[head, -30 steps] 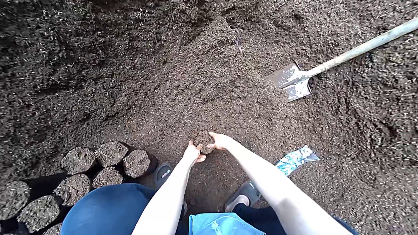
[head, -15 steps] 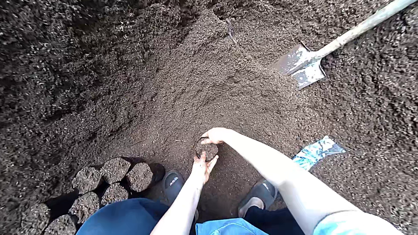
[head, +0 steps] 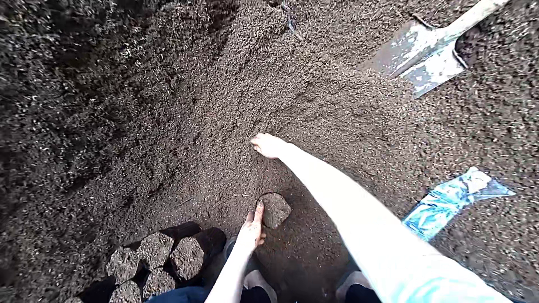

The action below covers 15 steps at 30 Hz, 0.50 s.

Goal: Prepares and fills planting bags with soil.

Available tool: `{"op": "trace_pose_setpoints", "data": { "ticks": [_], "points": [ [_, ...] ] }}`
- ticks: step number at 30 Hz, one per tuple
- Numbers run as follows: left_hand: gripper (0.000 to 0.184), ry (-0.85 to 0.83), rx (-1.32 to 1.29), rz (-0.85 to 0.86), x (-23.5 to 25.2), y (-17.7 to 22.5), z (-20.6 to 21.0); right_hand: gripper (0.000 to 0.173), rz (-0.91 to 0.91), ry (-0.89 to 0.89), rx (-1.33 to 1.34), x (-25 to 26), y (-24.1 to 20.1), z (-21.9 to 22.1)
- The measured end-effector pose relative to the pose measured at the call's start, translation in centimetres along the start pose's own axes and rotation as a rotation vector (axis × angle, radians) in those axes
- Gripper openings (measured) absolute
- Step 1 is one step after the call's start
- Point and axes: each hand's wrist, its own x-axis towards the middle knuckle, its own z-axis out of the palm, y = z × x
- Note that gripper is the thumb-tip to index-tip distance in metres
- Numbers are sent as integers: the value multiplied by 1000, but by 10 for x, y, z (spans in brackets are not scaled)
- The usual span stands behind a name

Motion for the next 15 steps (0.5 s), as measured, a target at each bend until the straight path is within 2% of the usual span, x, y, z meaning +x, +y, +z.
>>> {"op": "trace_pose_setpoints", "data": {
  "ticks": [1,2,4,5,7,9,13,15],
  "points": [
    [71,61,16,75,8,-5,0,42,13,36,53,15,11,20],
    [64,104,22,170,17,-8,-1,52,40,54,105,24,20,44],
    [49,160,77,347,27,-7,-2,74,114,-99,105,15,20,76],
    [43,184,127,385,28,-3,-2,76,136,-193,72,3,16,85],
    [35,227,269,390,22,6,-3,72,149,-312,16,-18,13,89],
    [35,261,366,396,16,6,0,64,151,-322,14,-36,12,74],
    [48,280,244,421,13,-9,1,48,109,-182,125,-82,-13,30],
    [53,253,166,380,10,-13,-5,43,36,-69,323,-113,-34,22]
  ]
}}
